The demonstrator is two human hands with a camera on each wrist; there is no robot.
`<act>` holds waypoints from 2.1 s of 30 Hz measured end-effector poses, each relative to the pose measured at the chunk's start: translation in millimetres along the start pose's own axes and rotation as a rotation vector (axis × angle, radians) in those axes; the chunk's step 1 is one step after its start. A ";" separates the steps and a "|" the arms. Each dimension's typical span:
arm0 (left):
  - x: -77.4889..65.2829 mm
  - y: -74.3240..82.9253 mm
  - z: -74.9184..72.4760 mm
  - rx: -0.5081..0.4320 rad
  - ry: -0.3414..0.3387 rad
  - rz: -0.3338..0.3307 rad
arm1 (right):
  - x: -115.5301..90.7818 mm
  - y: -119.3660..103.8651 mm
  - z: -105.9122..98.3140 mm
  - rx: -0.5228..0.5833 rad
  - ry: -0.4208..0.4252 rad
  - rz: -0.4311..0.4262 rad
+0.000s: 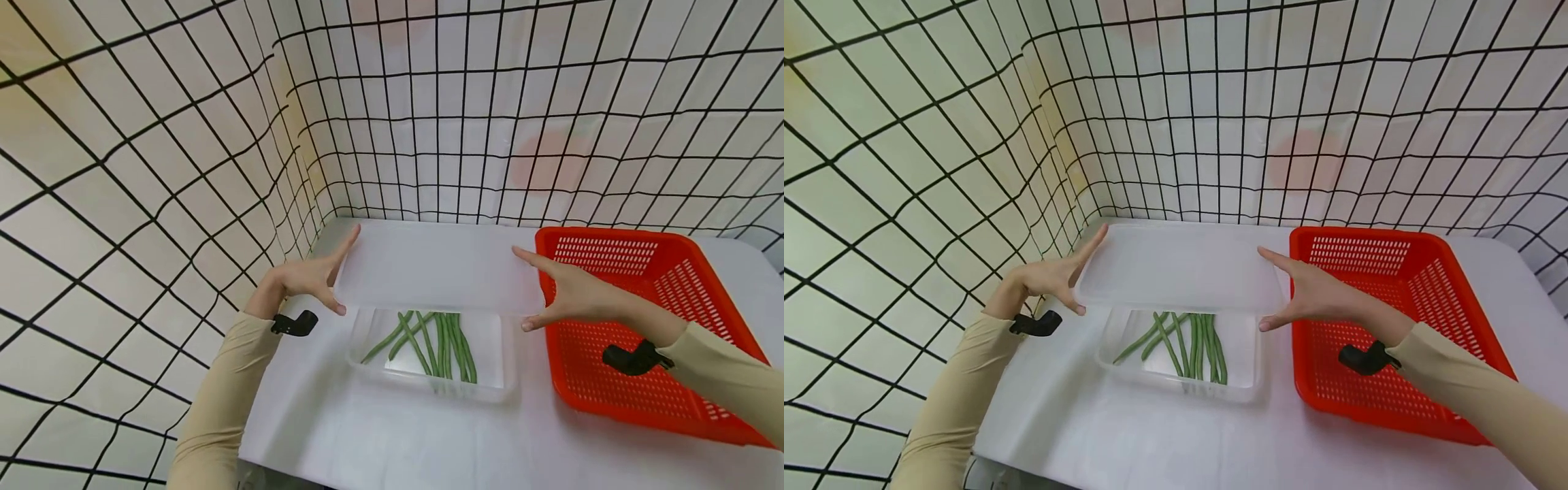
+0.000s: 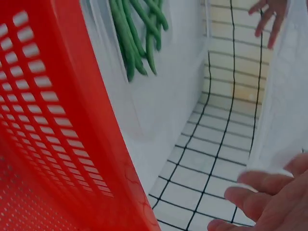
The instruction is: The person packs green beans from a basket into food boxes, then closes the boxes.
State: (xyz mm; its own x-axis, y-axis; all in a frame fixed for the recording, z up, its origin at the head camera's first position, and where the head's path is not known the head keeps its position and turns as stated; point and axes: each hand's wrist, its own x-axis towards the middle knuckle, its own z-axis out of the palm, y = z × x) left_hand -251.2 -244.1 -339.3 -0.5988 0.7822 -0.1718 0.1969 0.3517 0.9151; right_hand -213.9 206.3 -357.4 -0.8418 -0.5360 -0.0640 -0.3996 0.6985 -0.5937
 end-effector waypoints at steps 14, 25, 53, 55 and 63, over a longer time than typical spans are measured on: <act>-13.9 31.0 69.5 0.260 0.319 0.032 | -21.6 -8.3 41.0 -0.029 0.221 -0.079; -35.4 -11.9 107.7 0.420 0.560 0.046 | -41.6 -37.0 84.4 -0.142 0.418 -0.137; -14.0 -98.0 122.2 0.360 0.403 -0.157 | -38.5 -2.4 183.2 0.163 0.392 0.057; -11.7 -98.4 121.3 0.355 0.389 -0.178 | -38.0 0.1 183.5 0.177 0.395 0.057; -6.6 -98.6 118.0 0.354 0.360 -0.227 | -35.6 8.6 183.4 0.197 0.373 0.080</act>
State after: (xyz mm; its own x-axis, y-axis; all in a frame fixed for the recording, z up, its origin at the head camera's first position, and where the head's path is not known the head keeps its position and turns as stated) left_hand -175.1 -223.3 -471.4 -0.8721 0.4630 -0.1583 0.2433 0.6911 0.6806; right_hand -120.9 144.4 -507.4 -0.9555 -0.2499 0.1569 -0.2809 0.6078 -0.7427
